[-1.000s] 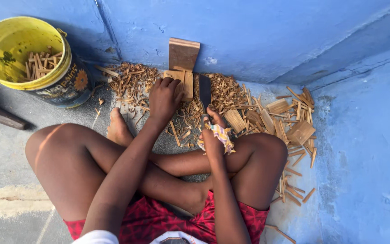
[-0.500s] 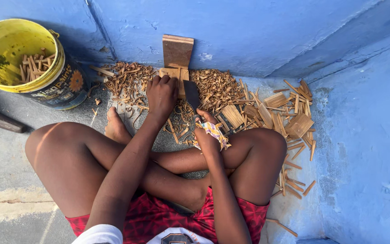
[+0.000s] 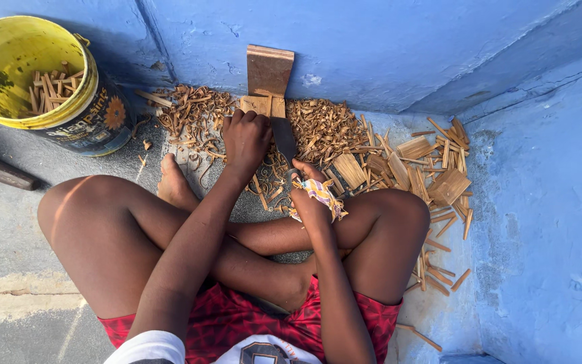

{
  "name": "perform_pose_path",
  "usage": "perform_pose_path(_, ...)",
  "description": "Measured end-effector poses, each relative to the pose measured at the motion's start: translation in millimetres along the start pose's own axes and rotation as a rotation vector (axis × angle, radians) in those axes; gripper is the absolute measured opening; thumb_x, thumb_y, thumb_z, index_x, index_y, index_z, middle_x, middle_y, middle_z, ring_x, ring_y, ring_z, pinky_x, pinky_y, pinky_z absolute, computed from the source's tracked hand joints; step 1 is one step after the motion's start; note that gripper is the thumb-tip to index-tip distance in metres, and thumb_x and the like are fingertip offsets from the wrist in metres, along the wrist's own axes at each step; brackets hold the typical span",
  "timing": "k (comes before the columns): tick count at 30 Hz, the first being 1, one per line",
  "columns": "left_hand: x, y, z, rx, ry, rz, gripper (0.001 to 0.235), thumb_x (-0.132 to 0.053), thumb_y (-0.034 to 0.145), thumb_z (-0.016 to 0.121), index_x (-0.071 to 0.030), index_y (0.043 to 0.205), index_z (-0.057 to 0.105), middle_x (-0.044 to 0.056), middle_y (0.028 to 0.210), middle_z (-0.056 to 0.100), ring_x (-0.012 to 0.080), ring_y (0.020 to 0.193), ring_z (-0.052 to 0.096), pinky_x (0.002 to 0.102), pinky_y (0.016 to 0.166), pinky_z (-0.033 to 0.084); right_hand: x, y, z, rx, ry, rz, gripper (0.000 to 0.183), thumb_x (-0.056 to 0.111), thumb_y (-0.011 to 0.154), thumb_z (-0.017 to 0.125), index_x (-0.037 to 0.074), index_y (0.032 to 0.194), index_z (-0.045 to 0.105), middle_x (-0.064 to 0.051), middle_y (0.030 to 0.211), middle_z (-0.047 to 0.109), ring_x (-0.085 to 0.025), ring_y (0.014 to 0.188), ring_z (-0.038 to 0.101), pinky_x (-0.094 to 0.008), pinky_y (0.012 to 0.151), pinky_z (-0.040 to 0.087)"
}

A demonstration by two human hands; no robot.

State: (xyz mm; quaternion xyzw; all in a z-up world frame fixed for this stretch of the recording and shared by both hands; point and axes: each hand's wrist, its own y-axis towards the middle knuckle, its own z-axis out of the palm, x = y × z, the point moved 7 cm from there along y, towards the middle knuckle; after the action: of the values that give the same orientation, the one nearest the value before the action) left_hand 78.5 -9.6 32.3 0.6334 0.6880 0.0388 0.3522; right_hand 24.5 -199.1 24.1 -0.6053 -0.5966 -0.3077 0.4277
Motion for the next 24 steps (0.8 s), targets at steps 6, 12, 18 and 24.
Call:
perform_pose_path(6, 11.3, 1.5, 5.8, 0.045, -0.058, -0.122, 0.013, -0.024, 0.087, 0.075, -0.011, 0.085, 0.078, 0.005, 0.085, 0.073, 0.0267, 0.09, 0.063, 0.045, 0.084, 0.042, 4.4, -2.8, -2.3, 0.033, 0.076, -0.05, 0.045, 0.0, 0.089, 0.064, 0.011, 0.133, 0.065, -0.006, 0.102, 0.071, -0.008, 0.053, 0.057, -0.027, 0.047, 0.048)
perform_pose_path(12, 7.1, -1.6, 1.7, 0.053, -0.12, -0.126, 0.011, -0.022, 0.088, 0.076, -0.011, 0.087, 0.078, 0.006, 0.086, 0.072, 0.0281, 0.089, 0.064, 0.044, 0.082, 0.042, 11.7, -5.5, -5.4, -0.01, -0.124, -0.051, 0.043, 0.005, 0.09, 0.066, 0.01, 0.133, 0.066, -0.016, 0.102, 0.072, -0.022, 0.072, 0.062, -0.034, 0.064, 0.048)
perform_pose_path(18, 6.6, -0.6, -4.4, 0.007, -0.142, -0.108, 0.009, -0.02, 0.085, 0.076, -0.012, 0.088, 0.077, 0.005, 0.087, 0.07, 0.0284, 0.09, 0.064, 0.045, 0.081, 0.043, 6.8, -2.6, -2.9, -0.032, -0.205, -0.142, 0.043, -0.001, 0.086, 0.066, 0.008, 0.128, 0.067, -0.012, 0.119, 0.073, -0.025, 0.104, 0.072, -0.035, 0.09, 0.054)
perform_pose_path(24, 12.0, 0.1, -7.3, 0.014, -0.119, -0.136, 0.014, -0.019, 0.083, 0.078, -0.01, 0.091, 0.071, 0.007, 0.091, 0.067, 0.0302, 0.094, 0.063, 0.046, 0.083, 0.044, 34.3, -19.6, -8.8, -0.065, -0.298, -0.282, 0.05, -0.004, 0.079, 0.066, 0.006, 0.127, 0.067, -0.017, 0.117, 0.072, -0.031, 0.106, 0.07, -0.038, 0.091, 0.054)
